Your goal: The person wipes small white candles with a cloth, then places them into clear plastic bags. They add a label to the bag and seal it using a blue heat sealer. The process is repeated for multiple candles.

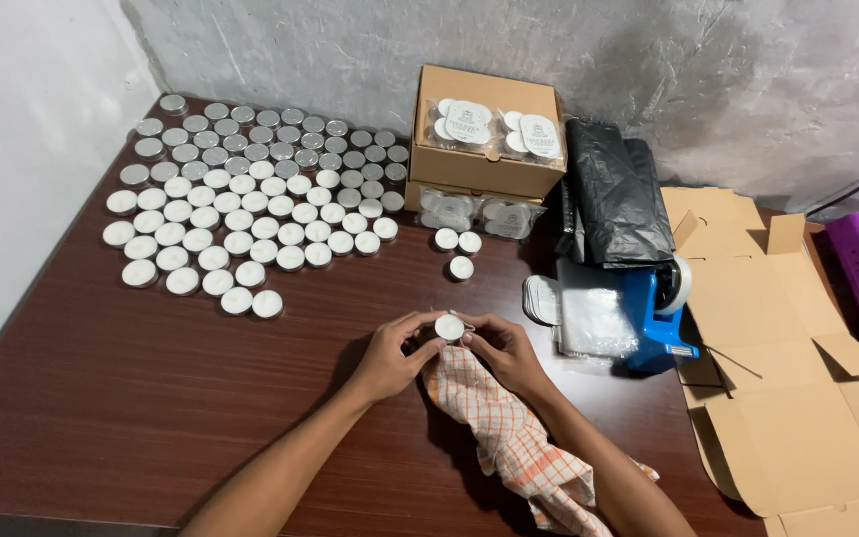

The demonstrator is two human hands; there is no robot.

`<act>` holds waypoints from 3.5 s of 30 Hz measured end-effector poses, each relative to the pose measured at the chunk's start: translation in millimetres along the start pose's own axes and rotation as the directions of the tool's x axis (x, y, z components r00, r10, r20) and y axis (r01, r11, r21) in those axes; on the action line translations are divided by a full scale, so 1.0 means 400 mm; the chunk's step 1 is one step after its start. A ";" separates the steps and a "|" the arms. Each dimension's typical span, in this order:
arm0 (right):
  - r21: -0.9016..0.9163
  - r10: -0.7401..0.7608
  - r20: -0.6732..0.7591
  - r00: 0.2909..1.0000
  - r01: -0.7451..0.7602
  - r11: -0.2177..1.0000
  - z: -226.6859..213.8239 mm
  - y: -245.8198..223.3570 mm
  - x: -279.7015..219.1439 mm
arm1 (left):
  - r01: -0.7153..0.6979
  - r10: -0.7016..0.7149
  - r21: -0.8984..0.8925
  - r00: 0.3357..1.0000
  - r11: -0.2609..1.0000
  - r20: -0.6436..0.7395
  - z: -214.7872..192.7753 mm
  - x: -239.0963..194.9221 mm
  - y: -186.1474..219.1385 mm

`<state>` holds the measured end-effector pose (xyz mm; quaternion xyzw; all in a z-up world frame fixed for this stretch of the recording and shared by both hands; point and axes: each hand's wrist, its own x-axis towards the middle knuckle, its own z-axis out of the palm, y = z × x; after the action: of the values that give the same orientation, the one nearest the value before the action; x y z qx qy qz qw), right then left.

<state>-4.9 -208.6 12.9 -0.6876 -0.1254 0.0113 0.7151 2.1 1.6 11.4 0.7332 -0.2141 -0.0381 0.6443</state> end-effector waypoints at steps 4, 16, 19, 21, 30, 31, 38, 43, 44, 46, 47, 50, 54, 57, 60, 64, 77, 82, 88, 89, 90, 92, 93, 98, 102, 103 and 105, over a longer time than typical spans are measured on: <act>0.015 0.008 0.058 0.998 -0.009 1.000 -0.013 0.022 -0.012 | 0.008 -0.008 -0.005 1.000 1.000 0.016 0.005 -0.005 0.001; -0.017 0.021 -0.017 1.000 -0.021 1.000 0.000 0.025 -0.017 | 0.037 -0.038 0.048 0.999 0.998 0.024 0.011 -0.014 -0.009; -0.022 -0.001 -0.078 0.997 -0.001 1.000 -0.013 0.046 -0.009 | 0.037 -0.035 0.085 0.999 0.996 -0.020 0.009 -0.005 0.003; -0.047 0.005 -0.057 0.998 -0.008 0.999 -0.004 0.030 -0.018 | 0.074 -0.056 0.155 0.992 0.985 -0.116 0.013 -0.008 0.022; -0.204 -0.055 0.018 0.998 0.057 0.977 0.021 -0.002 -0.019 | 0.221 -0.105 0.441 0.957 0.870 -0.272 -0.012 0.056 0.000; -0.201 -0.052 0.018 0.998 0.055 0.978 0.024 -0.008 -0.017 | 0.224 -0.108 0.442 0.956 0.868 -0.272 -0.011 0.065 -0.002; -0.281 -0.108 0.065 0.992 0.122 0.952 0.021 -0.022 -0.007 | 0.152 0.026 0.537 0.950 0.830 -0.311 0.013 0.126 -0.055; -0.288 -0.127 0.072 0.989 0.142 0.947 0.020 -0.023 -0.010 | 0.099 0.138 0.676 0.948 0.730 -0.288 0.016 0.160 -0.090; -0.295 -0.128 0.078 0.989 0.146 0.944 0.020 -0.022 -0.011 | 0.119 0.103 0.669 0.954 0.734 -0.282 0.018 0.166 -0.086; -0.302 -0.131 0.088 0.987 0.152 0.941 0.021 -0.020 -0.009 | 0.141 0.070 0.662 0.957 0.736 -0.281 0.019 0.179 -0.087; -0.298 -0.128 0.087 0.988 0.148 0.943 0.020 -0.017 -0.010 | 0.147 0.068 0.682 0.958 0.716 -0.278 0.023 0.187 -0.092; -0.302 -0.134 0.086 0.987 0.154 0.941 0.022 -0.029 -0.005 | 0.152 0.076 0.711 0.957 0.687 -0.278 0.030 0.210 -0.094; -0.298 -0.120 0.091 0.989 0.142 0.944 0.022 -0.029 -0.009 | 0.154 0.086 0.722 0.955 0.674 -0.284 0.045 0.219 -0.103; -0.293 -0.135 0.115 0.984 0.163 0.942 0.017 -0.018 -0.005 | 0.160 0.065 0.722 0.960 0.674 -0.273 0.041 0.234 -0.111; -0.307 -0.133 0.117 0.984 0.163 0.938 0.015 -0.019 -0.008 | 0.157 0.064 0.725 0.962 0.670 -0.267 0.044 0.232 -0.113; -0.309 -0.131 0.109 0.985 0.159 0.938 0.015 -0.022 -0.012 | 0.156 0.061 0.729 0.963 0.666 -0.263 0.049 0.226 -0.109; -0.308 -0.186 0.135 0.973 0.219 0.926 -0.004 -0.013 -0.015 | 0.099 0.092 0.571 0.950 0.815 -0.297 0.032 0.177 -0.129; -0.060 -0.058 0.072 0.996 0.063 0.996 -0.007 0.009 -0.024 | 0.049 0.069 0.388 0.956 0.920 -0.284 0.031 0.073 -0.068; 0.217 0.036 -0.082 0.996 -0.017 0.976 -0.124 -0.006 -0.008 | 0.069 0.017 0.287 0.959 0.955 -0.285 0.026 0.044 -0.041; 0.246 0.003 -0.140 0.990 0.031 0.969 -0.143 -0.067 -0.024 | 0.109 -0.033 0.237 0.952 0.965 -0.303 0.025 0.041 -0.033; 0.271 -0.027 -0.198 0.980 0.081 0.959 -0.164 -0.129 -0.039 | 0.149 -0.084 0.187 0.944 0.971 -0.319 0.023 0.040 -0.026; 0.106 -0.120 -0.245 0.962 0.150 0.983 -0.226 -0.238 -0.149 | 0.115 -0.042 0.211 0.946 0.971 -0.322 0.026 0.042 -0.049; -0.058 -0.216 -0.263 0.940 0.208 0.976 -0.255 -0.295 -0.205 | 0.086 0.000 0.240 0.942 0.967 -0.336 0.029 0.042 -0.061; -0.727 -0.137 -0.028 0.990 0.074 0.683 -0.152 -0.286 -0.365 | 0.051 0.019 0.217 0.951 0.975 -0.309 0.025 0.043 -0.048; -0.997 -0.031 0.041 0.999 0.043 0.066 -0.115 -0.090 -0.445 | 0.010 0.056 0.227 0.957 0.974 -0.284 0.021 0.041 -0.044; -0.997 -0.038 0.035 0.999 0.037 0.064 -0.099 -0.075 -0.453 | 0.002 0.063 0.229 0.958 0.974 -0.278 0.021 0.040 -0.041; -0.982 -0.217 -0.166 0.962 -0.142 0.122 -0.067 -0.049 -0.467 | 0.024 0.037 0.210 0.958 0.977 -0.283 0.022 0.039 -0.030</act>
<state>-183.8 -271.1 1.0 -0.9783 -0.0203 -0.1860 0.0889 16.6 -11.4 1.8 0.7945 -0.1241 0.0929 0.5871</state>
